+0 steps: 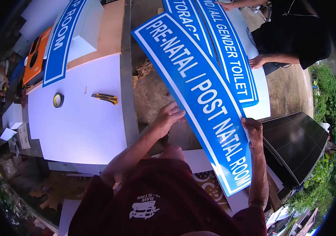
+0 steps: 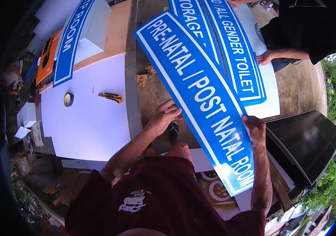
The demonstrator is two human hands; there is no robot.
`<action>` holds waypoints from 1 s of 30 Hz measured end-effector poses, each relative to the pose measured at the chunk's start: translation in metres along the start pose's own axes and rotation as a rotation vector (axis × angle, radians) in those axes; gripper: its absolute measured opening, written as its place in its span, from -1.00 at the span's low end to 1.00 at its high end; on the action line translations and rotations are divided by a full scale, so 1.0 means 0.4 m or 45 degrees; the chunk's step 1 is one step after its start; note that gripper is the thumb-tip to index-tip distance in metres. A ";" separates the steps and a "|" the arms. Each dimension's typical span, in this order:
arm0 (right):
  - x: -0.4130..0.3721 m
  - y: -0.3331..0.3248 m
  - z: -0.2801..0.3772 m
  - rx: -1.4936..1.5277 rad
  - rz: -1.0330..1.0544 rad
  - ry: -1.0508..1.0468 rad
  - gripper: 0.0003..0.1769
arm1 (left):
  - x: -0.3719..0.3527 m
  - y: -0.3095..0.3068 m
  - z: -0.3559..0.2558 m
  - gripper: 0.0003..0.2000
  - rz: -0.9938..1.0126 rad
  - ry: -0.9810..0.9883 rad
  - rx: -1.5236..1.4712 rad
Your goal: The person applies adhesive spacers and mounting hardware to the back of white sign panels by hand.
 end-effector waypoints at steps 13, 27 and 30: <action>0.788 0.249 0.039 0.328 -0.209 -0.072 -0.56 | 0.237 -0.019 -0.060 -0.40 -0.156 0.052 0.359; 1.057 0.305 -0.013 -0.396 -0.354 -0.300 -0.37 | 0.217 -0.117 0.149 -0.35 -0.448 0.291 0.801; 1.029 0.319 -0.002 -0.337 -0.331 -0.358 -0.31 | 0.226 -0.107 0.151 -0.34 -0.520 0.429 0.934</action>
Point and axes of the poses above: each hand's wrist, its own x-axis towards the middle knuckle, its own y-axis out of the palm, z = x × y, the point moved 8 cm from there along x, towards the middle knuckle, and after that the axes turned 2 degrees about x, right-handed, at the moved point
